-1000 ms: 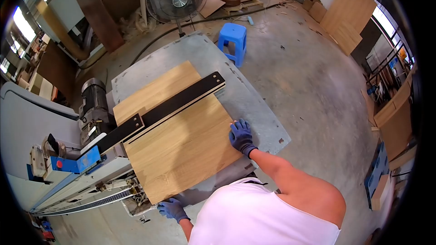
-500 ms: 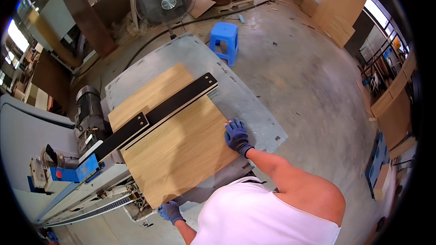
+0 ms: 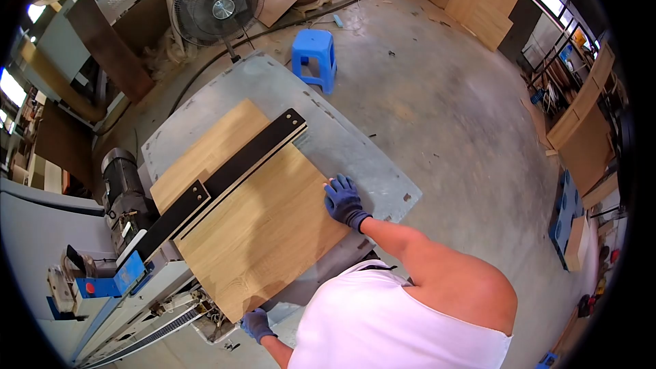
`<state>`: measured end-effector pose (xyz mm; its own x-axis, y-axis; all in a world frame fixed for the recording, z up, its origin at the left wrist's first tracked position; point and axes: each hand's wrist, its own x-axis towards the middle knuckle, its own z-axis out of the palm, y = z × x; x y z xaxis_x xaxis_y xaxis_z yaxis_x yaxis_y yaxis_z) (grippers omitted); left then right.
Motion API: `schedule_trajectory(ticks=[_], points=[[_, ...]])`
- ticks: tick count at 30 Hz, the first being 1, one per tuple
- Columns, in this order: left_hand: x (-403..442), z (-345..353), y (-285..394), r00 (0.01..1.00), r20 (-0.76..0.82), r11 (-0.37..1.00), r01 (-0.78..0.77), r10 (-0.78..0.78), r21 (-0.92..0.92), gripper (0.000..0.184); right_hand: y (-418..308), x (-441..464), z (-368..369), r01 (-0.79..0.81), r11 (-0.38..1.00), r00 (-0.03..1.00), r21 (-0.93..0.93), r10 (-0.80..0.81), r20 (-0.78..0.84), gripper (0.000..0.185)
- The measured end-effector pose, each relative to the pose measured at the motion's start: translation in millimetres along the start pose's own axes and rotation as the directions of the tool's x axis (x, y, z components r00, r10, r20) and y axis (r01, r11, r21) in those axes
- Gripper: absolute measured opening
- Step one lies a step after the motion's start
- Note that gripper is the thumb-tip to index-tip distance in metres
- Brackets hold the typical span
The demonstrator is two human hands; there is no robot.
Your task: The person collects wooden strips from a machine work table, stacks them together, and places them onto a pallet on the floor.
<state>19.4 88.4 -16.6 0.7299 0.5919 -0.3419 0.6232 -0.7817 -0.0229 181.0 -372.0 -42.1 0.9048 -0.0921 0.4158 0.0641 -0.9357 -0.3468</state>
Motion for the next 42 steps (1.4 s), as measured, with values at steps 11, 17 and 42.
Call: schedule_trajectory(ticks=[11,17,42], points=[[10,24,-13,0.999,-0.045,0.993,-0.021,0.026,0.112,0.041,0,3,8,-0.005,1.0,0.998,-0.027,0.006,0.059,0.043],[8,11,1,0.955,0.109,0.961,0.274,-0.275,0.026,0.078,0,5,13,0.046,0.998,0.996,-0.05,-0.042,0.076,0.043],[11,11,-20,0.999,-0.02,0.997,0.028,-0.03,-0.078,0.049,-1,4,6,0.04,0.999,0.998,-0.025,-0.039,0.042,0.044]])
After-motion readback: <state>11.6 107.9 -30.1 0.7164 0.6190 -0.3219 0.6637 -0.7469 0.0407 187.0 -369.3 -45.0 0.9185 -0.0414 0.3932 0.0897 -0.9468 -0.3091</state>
